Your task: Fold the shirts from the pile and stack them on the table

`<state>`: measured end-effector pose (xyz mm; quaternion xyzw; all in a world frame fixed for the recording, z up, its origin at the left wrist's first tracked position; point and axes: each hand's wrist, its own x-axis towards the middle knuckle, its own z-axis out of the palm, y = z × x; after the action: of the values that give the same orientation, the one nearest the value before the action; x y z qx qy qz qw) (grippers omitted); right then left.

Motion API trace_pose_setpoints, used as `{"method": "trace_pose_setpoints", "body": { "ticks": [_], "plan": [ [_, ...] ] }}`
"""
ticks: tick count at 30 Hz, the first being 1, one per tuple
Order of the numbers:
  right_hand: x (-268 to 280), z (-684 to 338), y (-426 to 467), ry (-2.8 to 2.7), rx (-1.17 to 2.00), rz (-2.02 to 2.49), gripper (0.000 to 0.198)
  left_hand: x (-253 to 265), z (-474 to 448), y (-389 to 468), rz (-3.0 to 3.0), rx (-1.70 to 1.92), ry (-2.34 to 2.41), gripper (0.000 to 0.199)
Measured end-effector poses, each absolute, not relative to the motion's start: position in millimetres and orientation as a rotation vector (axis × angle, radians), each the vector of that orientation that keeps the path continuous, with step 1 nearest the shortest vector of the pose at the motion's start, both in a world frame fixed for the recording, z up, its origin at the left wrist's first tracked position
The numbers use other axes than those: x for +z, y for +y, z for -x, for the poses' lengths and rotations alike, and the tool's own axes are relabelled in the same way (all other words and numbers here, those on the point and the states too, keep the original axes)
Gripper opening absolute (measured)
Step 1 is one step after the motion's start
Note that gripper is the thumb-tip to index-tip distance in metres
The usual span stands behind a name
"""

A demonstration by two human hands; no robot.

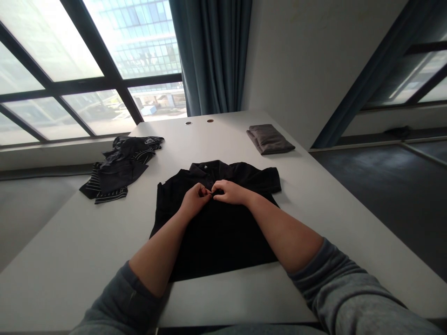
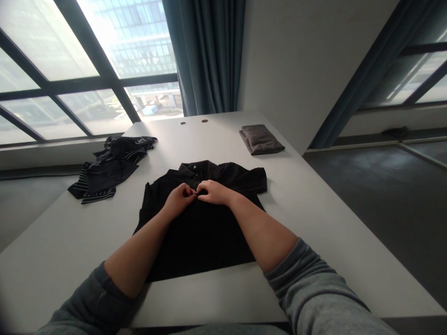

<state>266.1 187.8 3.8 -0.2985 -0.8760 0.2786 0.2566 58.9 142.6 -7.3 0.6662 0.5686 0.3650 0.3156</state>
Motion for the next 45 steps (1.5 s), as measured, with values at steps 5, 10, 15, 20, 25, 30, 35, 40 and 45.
{"method": "trace_pose_setpoints", "body": {
  "ticks": [5, 10, 15, 20, 25, 30, 35, 40, 45],
  "plan": [
    [4.7, -267.9, 184.9, -2.305, 0.806, 0.803, 0.018, -6.8, -57.6, 144.5, -1.865, 0.898, 1.45, 0.015],
    [7.0, -270.1, 182.1, -2.196, 0.9, 0.848, 0.018, -9.1, -57.9, 144.4, -1.837, 0.913, 1.414, 0.009],
    [5.8, -268.9, 183.5, -2.277, 0.859, 0.838, 0.029, -9.8, -59.0, 143.7, -1.874, 0.87, 1.436, 0.007],
    [-0.4, -263.9, 183.4, -2.294, 0.735, 0.995, 0.031, -4.8, -61.0, 140.9, -1.91, 0.848, 1.435, 0.007],
    [-4.2, -258.0, 180.4, -2.293, 0.733, 1.061, 0.031, 1.4, -62.6, 136.9, -1.999, 0.695, 1.633, 0.01],
    [-6.1, -254.8, 179.0, -2.229, 0.752, 1.101, 0.033, 6.5, -63.8, 134.3, -2.145, 0.529, 1.758, 0.004],
    [-8.6, -253.5, 180.8, -2.213, 0.768, 1.097, 0.028, 13.1, -69.3, 127.1, -2.295, 0.388, 1.849, 0.016],
    [-7.4, -256.8, 182.7, -2.277, 0.731, 1.095, 0.025, 20.3, -77.3, 118.1, -2.36, 0.283, 1.913, 0.021],
    [-3.1, -259.0, 180.4, -2.416, 0.561, 1.167, 0.016, 23.9, -79.3, 115.9, -2.375, 0.263, 1.923, 0.019]
  ]
}}
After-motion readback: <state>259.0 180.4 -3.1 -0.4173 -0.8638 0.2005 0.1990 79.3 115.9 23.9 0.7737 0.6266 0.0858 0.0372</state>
